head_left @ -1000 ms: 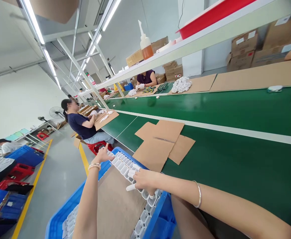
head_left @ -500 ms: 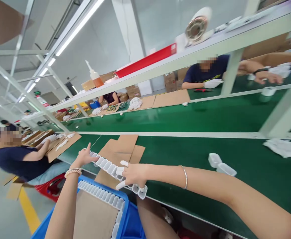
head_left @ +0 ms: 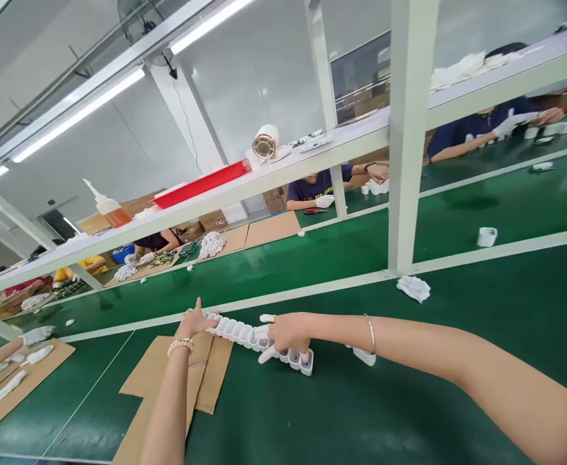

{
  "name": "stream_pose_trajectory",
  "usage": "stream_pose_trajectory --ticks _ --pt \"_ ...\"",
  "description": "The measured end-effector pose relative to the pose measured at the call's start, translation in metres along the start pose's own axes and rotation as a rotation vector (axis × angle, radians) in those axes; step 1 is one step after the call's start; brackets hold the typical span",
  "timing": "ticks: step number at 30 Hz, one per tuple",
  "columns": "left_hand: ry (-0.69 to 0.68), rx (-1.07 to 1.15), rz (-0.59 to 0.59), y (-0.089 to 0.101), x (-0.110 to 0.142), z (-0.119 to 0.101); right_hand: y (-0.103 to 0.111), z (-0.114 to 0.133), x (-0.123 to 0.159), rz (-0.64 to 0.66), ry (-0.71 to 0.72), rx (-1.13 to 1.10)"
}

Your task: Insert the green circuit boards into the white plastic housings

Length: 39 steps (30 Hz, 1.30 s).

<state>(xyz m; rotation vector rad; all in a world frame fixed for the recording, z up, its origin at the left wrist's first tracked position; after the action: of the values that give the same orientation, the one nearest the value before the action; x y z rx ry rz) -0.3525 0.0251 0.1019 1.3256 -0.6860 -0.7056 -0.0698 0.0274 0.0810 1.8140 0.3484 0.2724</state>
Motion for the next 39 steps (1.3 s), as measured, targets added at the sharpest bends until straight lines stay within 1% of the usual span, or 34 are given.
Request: stream_pose_trajectory --ticks 2,4,8,15,20,23,26,32,39 --pt "0.0 0.014 0.02 -0.007 -0.009 -0.013 -0.01 -0.005 0.009 0.068 0.02 0.022" --pt "0.005 0.029 0.039 -0.013 -0.017 -0.021 -0.018 -0.01 0.017 0.122 0.034 0.044" --pt "0.013 0.057 0.065 -0.024 -0.027 -0.026 -0.024 -0.023 0.027 0.153 -0.004 0.084" --pt "0.073 0.108 0.091 -0.037 -0.024 -0.024 -0.024 -0.047 0.039 0.084 -0.094 0.138" --pt "0.127 0.119 0.104 -0.038 -0.021 -0.03 -0.028 -0.072 0.052 0.013 -0.173 0.162" --pt "0.156 0.103 0.108 -0.037 -0.02 -0.039 -0.03 -0.087 0.063 -0.02 -0.225 0.174" --pt "0.16 0.086 0.107 -0.034 -0.018 -0.053 -0.034 -0.1 0.076 -0.026 -0.278 0.188" --pt "0.182 0.08 0.128 -0.031 -0.015 -0.087 -0.043 -0.119 0.113 0.013 -0.381 0.212" --pt "0.227 0.084 0.136 -0.027 -0.004 -0.139 -0.049 -0.141 0.169 0.066 -0.524 0.209"
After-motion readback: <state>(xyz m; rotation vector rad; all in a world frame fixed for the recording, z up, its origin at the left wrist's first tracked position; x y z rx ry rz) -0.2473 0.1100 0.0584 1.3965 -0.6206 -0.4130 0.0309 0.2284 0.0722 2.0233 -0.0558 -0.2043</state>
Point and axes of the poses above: each hand's wrist, its own x-axis away from the middle knuckle, its own y-axis out of the back of the hand, z = x × y, the point moved 10 cm from there along -x, towards the middle knuckle, and after that the axes turned 5 degrees about -y, right-handed, at the moved point
